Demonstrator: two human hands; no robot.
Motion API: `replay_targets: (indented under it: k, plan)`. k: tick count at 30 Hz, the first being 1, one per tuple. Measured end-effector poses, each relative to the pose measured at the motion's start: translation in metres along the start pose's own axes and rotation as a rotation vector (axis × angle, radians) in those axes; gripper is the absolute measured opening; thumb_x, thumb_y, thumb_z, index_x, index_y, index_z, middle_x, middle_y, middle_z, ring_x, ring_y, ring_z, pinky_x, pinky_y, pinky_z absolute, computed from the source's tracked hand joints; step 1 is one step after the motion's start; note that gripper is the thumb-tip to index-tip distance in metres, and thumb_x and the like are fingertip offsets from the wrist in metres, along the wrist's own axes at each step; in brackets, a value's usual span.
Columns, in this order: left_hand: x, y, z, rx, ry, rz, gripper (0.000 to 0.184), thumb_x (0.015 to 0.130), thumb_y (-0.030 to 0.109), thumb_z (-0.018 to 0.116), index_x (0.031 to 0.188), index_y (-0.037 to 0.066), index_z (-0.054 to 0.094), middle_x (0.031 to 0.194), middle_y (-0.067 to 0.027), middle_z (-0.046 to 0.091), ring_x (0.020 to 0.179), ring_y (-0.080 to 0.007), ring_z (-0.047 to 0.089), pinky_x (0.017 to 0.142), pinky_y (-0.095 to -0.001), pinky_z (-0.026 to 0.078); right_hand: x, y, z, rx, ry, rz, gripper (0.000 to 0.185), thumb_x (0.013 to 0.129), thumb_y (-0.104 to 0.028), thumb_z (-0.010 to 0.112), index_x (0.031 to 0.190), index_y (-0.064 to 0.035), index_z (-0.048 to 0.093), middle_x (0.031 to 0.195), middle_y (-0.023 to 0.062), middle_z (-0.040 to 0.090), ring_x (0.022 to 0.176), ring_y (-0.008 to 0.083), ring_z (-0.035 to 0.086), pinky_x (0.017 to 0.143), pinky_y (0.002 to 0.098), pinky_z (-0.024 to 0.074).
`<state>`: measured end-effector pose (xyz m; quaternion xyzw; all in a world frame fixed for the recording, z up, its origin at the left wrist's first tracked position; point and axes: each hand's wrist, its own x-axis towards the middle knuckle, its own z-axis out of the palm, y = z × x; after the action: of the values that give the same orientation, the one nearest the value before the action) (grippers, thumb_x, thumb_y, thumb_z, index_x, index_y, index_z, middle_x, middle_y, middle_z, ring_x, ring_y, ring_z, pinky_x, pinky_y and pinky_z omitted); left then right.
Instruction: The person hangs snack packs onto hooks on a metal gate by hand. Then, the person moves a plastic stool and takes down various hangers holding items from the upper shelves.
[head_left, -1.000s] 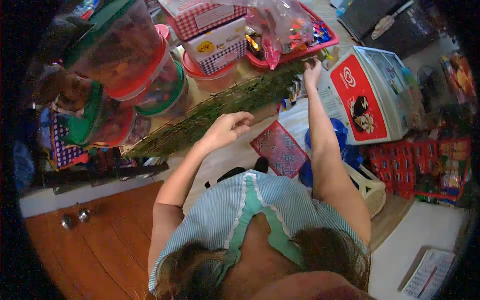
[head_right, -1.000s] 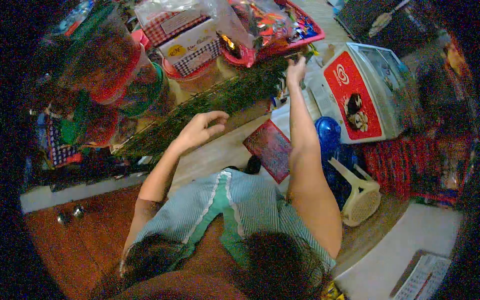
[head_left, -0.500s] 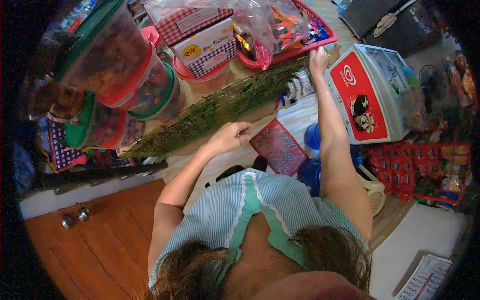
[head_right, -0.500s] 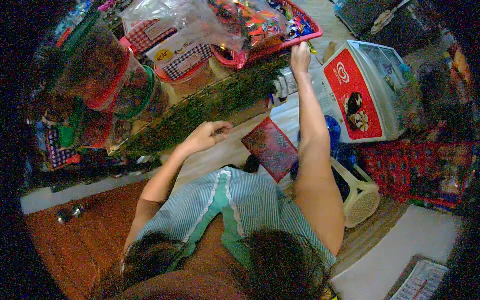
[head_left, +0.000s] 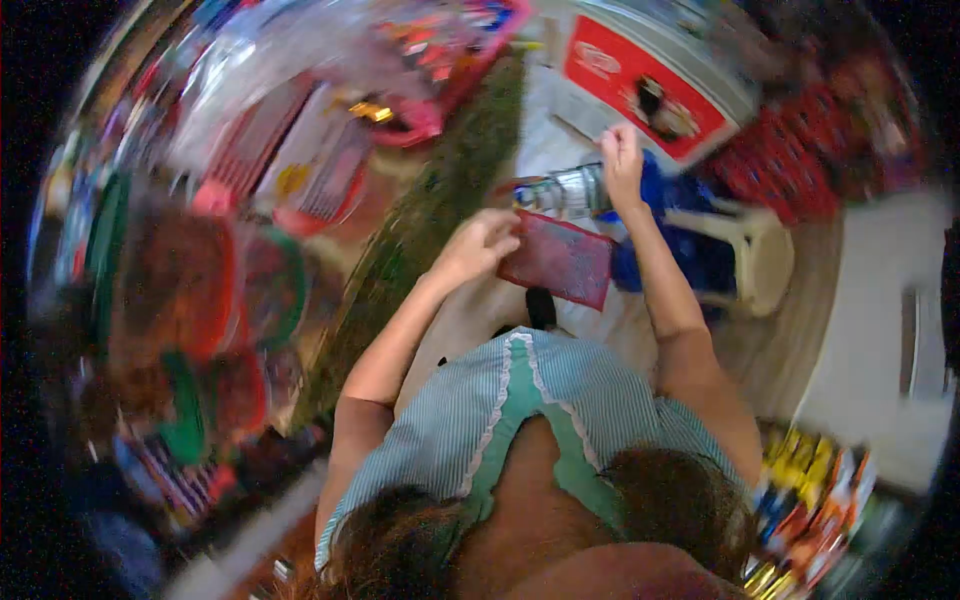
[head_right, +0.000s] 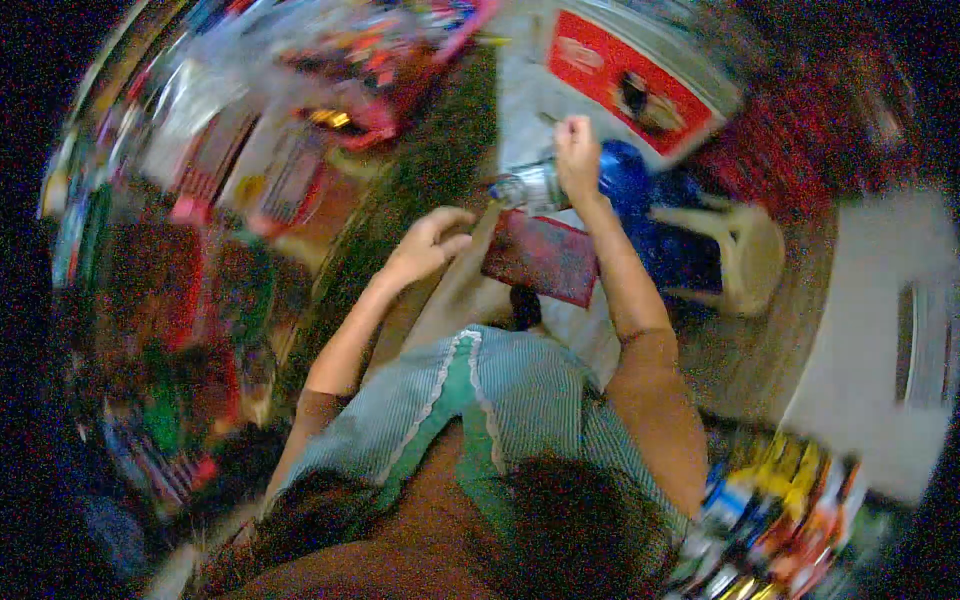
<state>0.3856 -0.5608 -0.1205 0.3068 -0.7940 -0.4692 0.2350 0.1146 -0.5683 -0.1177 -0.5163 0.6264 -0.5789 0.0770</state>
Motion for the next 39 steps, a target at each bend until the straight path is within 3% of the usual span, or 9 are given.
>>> replay_targets:
  k: [8, 9, 14, 21, 24, 26, 28, 32, 39]
  plan:
    - [0.093, 0.105, 0.096, -0.342, -0.570, 0.122, 0.043, 0.090, 0.031, 0.042, 0.120, 0.000, 0.045, 0.122, -0.0106, 0.048, 0.114, -0.0207, 0.043, 0.098, -0.0300, 0.029, -0.066, -0.162, -0.176, -0.188, 0.378, -0.105, 0.007, 0.088, -0.009, 0.048, 0.089, -0.0023, 0.046, 0.076, 0.0016, 0.050, 0.067, 0.0061, 0.048, 0.058, 0.0209, 0.0427]
    - [0.096, 0.120, 0.115, -0.400, -0.725, 0.091, 0.046, 0.092, 0.034, 0.038, 0.122, 0.000, 0.044, 0.123, -0.0088, 0.047, 0.115, -0.0197, 0.042, 0.098, -0.0296, 0.028, -0.078, -0.189, -0.196, -0.238, 0.467, -0.129, 0.013, 0.082, -0.015, 0.053, 0.084, -0.0016, 0.049, 0.075, 0.0126, 0.054, 0.062, 0.0207, 0.054, 0.056, 0.0317, 0.0451]
    - [0.074, 0.175, 0.249, -0.635, -1.340, -0.117, 0.051, 0.093, 0.040, 0.032, 0.124, 0.001, 0.042, 0.123, -0.0056, 0.046, 0.112, -0.0168, 0.043, 0.098, -0.0304, 0.029, -0.144, -0.270, -0.293, -0.647, 0.726, -0.046, 0.013, 0.083, -0.016, 0.052, 0.084, -0.0023, 0.050, 0.064, 0.0141, 0.052, 0.057, 0.0255, 0.053, 0.052, 0.0348, 0.0418]
    - [-0.053, 0.323, 0.388, -0.580, -2.064, 0.656, 0.036, 0.080, 0.021, 0.051, 0.107, -0.003, 0.052, 0.095, -0.0035, 0.055, 0.088, -0.0113, 0.050, 0.078, -0.0245, 0.041, -0.262, -0.382, -0.423, -1.028, 1.050, 0.254, 0.016, 0.084, -0.014, 0.051, 0.084, 0.0015, 0.050, 0.068, 0.0158, 0.056, 0.059, 0.0259, 0.056, 0.055, 0.0353, 0.0447]
    - [-0.099, 0.383, 0.405, -0.761, -2.061, 0.783, 0.035, 0.082, 0.022, 0.051, 0.107, -0.004, 0.051, 0.095, -0.0038, 0.055, 0.088, -0.0108, 0.050, 0.078, -0.0245, 0.041, -0.296, -0.422, -0.482, -1.501, 1.096, 0.152, 0.020, 0.080, -0.017, 0.053, 0.081, 0.0026, 0.056, 0.073, 0.0210, 0.060, 0.068, 0.0357, 0.060, 0.062, 0.0409, 0.0476]
    - [-0.122, 0.419, 0.422, -0.733, -2.114, 0.605, 0.049, 0.079, 0.031, 0.056, 0.116, 0.000, 0.050, 0.108, -0.0058, 0.057, 0.098, -0.0145, 0.052, 0.087, -0.0286, 0.041, -0.315, -0.444, -0.520, -1.706, 1.031, 0.193, 0.018, 0.084, -0.015, 0.052, 0.083, 0.0027, 0.053, 0.062, 0.0094, 0.056, 0.055, 0.0116, 0.053, 0.053, 0.0276, 0.0442]
    - [-0.128, 0.459, 0.433, -0.674, -2.068, 0.850, 0.045, 0.083, 0.028, 0.053, 0.120, 0.003, 0.048, 0.114, -0.0053, 0.054, 0.103, -0.0138, 0.051, 0.088, -0.0284, 0.041, -0.328, -0.457, -0.558, -1.691, 1.099, 0.393, 0.023, 0.082, -0.019, 0.052, 0.082, 0.0034, 0.054, 0.059, 0.0127, 0.055, 0.051, 0.0170, 0.055, 0.052, 0.0300, 0.0447]
    - [-0.149, 0.512, 0.469, -0.922, -2.312, 0.247, 0.039, 0.088, 0.025, 0.046, 0.119, 0.002, 0.046, 0.116, -0.0075, 0.054, 0.104, -0.0168, 0.054, 0.089, -0.0318, 0.043, -0.365, -0.463, -0.655, -1.887, 1.022, 0.607, 0.025, 0.080, -0.019, 0.048, 0.084, 0.0049, 0.054, 0.064, 0.0198, 0.058, 0.055, 0.0276, 0.061, 0.055, 0.0366, 0.0472]
    - [-0.136, 0.578, 0.514, -1.018, -2.191, 0.007, 0.035, 0.087, 0.034, 0.048, 0.109, 0.008, 0.055, 0.104, -0.0051, 0.061, 0.093, -0.0163, 0.058, 0.084, -0.0338, 0.044, -0.381, -0.444, -0.767, -1.950, 0.951, 0.938, 0.033, 0.073, -0.024, 0.052, 0.077, 0.0086, 0.058, 0.079, 0.0325, 0.056, 0.081, 0.0442, 0.056, 0.074, 0.0471, 0.0455]
